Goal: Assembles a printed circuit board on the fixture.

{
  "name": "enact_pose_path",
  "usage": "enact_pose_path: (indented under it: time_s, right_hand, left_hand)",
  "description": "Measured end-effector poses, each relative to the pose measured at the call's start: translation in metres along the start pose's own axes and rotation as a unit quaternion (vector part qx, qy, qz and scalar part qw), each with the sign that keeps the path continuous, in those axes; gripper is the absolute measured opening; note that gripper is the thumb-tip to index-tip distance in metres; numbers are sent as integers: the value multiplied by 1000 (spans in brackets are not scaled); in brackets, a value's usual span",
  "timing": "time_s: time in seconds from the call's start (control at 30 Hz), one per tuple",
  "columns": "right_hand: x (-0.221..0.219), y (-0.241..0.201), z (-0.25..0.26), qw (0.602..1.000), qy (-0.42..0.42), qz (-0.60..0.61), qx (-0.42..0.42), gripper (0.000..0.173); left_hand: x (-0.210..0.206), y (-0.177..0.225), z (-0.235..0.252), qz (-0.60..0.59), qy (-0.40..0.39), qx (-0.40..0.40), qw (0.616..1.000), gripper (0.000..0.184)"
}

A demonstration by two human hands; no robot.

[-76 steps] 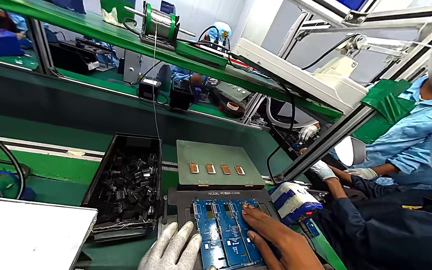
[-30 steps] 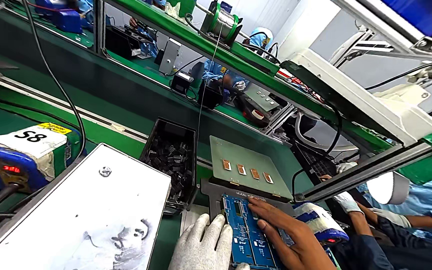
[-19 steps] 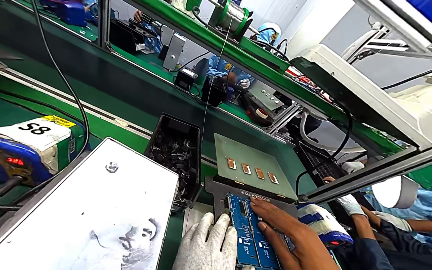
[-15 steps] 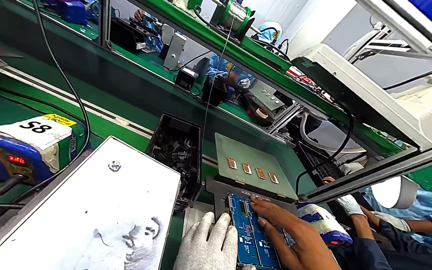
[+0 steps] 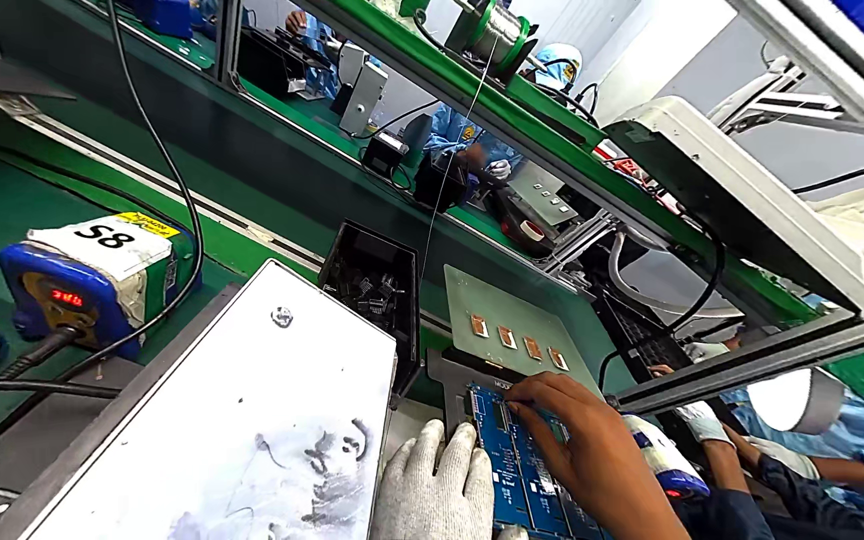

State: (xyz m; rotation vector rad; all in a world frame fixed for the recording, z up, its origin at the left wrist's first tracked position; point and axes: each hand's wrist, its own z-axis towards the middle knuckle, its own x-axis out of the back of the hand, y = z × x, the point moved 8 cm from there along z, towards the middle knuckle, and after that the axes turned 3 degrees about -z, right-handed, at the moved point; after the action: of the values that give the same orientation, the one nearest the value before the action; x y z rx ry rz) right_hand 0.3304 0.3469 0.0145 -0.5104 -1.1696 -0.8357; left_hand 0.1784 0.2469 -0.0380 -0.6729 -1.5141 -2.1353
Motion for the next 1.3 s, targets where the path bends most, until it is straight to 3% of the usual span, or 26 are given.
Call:
enact_pose_path:
  time_s: [0.37,0.5,0.63,1.07,1.3]
  right_hand:
    - [-7,-10,11,996,-28,-88,15,21]
    - [-10,-8,11,992,-43,-114,13,23]
    - [-11,-6,11,990,-59,-130,10,23]
    - [-10,-6,15,985,-87,-149,12,26]
    - [-3,-4,12,996,-68,-53,1,26]
  left_hand:
    - [6,8,-2,-26,1,-1,1000,52]
    - [6,8,-1,-7,-62,24,998,56]
    - [-55,-30,-9,102,55,-29,993,71]
    - [-76,-34,-10,88,58,-26,994,82]
    - [-70,-22,-3,69,79,-26,994,76]
